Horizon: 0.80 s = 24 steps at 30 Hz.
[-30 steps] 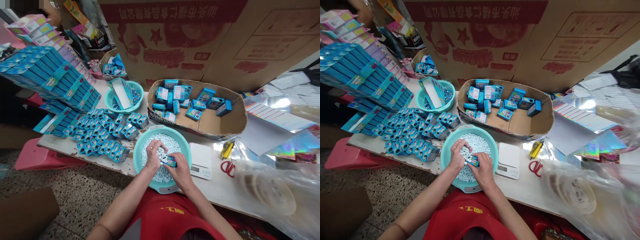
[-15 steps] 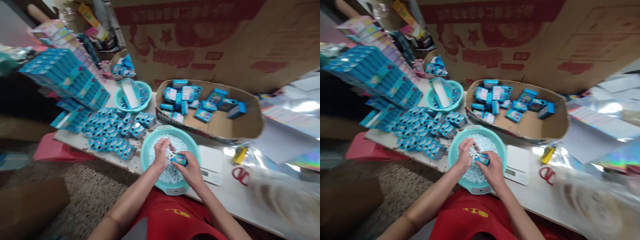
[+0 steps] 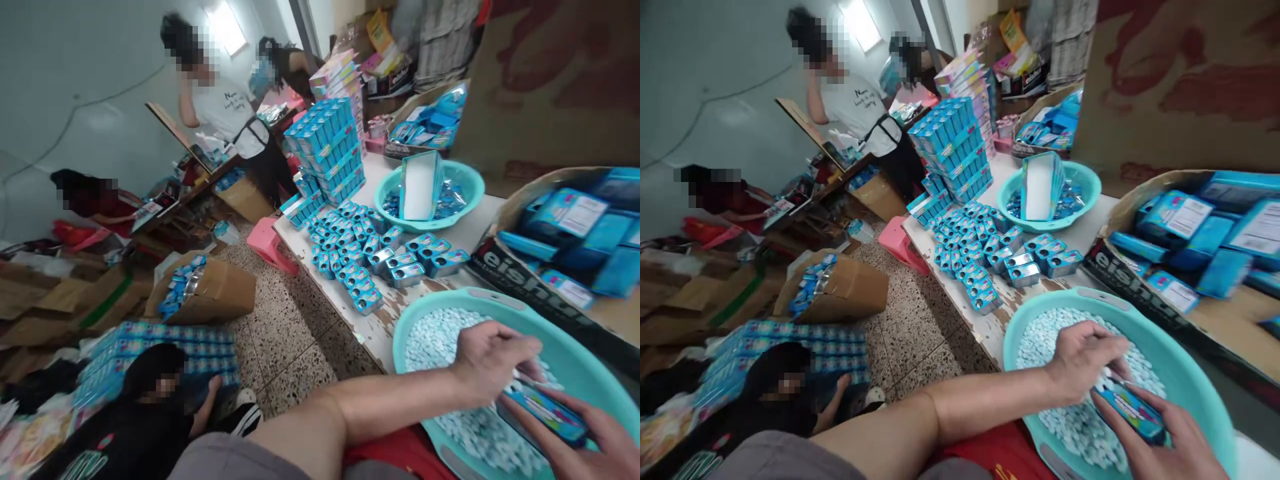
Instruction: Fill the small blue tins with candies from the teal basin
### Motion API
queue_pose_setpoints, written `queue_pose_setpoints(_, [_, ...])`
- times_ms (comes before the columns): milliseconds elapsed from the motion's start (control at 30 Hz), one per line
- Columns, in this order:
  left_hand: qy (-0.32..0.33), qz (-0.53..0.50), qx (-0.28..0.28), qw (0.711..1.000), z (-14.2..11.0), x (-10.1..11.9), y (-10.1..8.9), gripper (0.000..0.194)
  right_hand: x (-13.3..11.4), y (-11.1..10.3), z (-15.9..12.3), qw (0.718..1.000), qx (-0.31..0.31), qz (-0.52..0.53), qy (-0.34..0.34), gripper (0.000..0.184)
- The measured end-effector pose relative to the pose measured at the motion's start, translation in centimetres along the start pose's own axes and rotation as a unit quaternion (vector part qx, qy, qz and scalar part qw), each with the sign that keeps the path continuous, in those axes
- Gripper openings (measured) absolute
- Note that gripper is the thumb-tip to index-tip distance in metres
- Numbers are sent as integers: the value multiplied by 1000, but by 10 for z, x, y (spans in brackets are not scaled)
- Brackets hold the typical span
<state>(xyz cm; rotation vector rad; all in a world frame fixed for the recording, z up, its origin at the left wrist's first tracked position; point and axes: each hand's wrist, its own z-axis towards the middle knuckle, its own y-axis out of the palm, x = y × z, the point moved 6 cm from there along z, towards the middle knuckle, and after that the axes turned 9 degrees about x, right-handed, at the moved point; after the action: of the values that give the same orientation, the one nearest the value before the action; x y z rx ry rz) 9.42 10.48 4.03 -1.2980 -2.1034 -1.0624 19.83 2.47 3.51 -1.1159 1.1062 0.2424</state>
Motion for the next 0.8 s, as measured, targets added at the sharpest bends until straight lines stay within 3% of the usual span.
queue_pose_setpoints(167, [56, 16, -20, 998, -3, 13, -3, 31, -26, 2, 1, 996, -21, 48, -66, 48])
queue_pose_setpoints(433, [107, 49, -79, 990, -2, 7, 4, 21, -14, 0, 6, 995, -13, 70, -65, 32])
queue_pose_setpoints(800, [137, 77, -88, 984, -10, 5, 19, 23, -17, -15, 2, 995, 25, 68, -67, 24])
